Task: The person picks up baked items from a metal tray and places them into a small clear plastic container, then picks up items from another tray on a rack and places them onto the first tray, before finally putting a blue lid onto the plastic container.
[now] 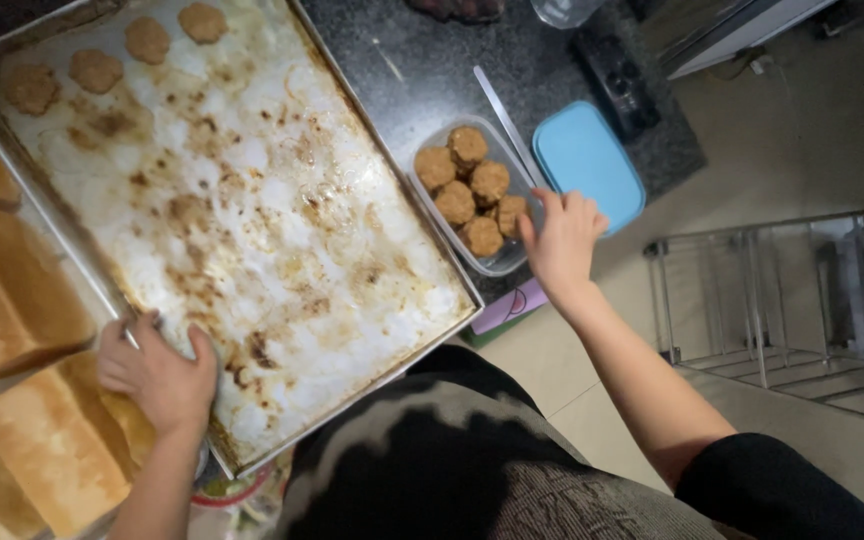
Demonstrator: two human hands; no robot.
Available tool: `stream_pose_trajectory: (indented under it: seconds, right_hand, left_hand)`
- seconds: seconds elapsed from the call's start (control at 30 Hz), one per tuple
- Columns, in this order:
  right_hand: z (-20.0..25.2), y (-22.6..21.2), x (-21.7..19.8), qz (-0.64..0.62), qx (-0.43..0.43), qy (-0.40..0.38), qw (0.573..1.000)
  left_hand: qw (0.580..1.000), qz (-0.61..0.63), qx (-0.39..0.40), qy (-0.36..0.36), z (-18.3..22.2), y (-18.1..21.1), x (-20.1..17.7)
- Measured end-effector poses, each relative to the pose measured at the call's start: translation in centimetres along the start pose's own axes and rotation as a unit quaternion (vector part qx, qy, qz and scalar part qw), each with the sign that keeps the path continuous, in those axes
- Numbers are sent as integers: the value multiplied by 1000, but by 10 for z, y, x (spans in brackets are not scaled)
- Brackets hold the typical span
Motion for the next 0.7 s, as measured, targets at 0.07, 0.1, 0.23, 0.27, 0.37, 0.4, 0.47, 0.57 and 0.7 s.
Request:
stream_pose_trajectory:
  seconds: [0.07, 0.1, 0.23, 0.27, 0.37, 0.4, 0.47, 0.57, 0.7]
  right_hand:
    - [3, -6, -7, -14, 3, 8, 1000]
    - [5, -9, -11, -27, 3, 15, 1000]
    - [9, -12, -13, -10, 25, -14, 1000]
    - [10, -11, -10, -2, 29, -23, 999]
    - [10, -13, -6, 2, 26, -22, 999]
    - [9, -16, -7, -1, 17, -11, 1000]
    - [7, -14, -5, -11, 23, -12, 1000]
    - [5, -10, -4, -25, 31, -20, 999]
    - [8, -7, -10, -42, 56, -43, 997]
  left_hand:
    - [1000, -4, 7, 2, 1, -1, 2]
    - [1000, -6, 12, 4, 1, -1, 3]
    - [1000, -24, 14, 5, 0, 0, 3]
    - [1000, -22, 12, 1, 0, 0, 3]
    - [1000, -23, 13, -2, -1, 1, 2]
    - [1000, -23, 14, 0, -1, 1, 1]
    - [1000, -27, 16, 0, -1, 1, 3]
    - [999, -32, 20, 3, 1, 0, 6]
    - [1000, -27, 13, -1, 0, -1, 3]
Point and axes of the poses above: each hand's wrist, its own z-axis away from the middle knuckle, its own x-axis out of the palm, y = z × x, the point moved 10 cm from there along -z, towards the middle knuckle, and after that the axes turned 12 degrees about -z, right-handed, at the moved point
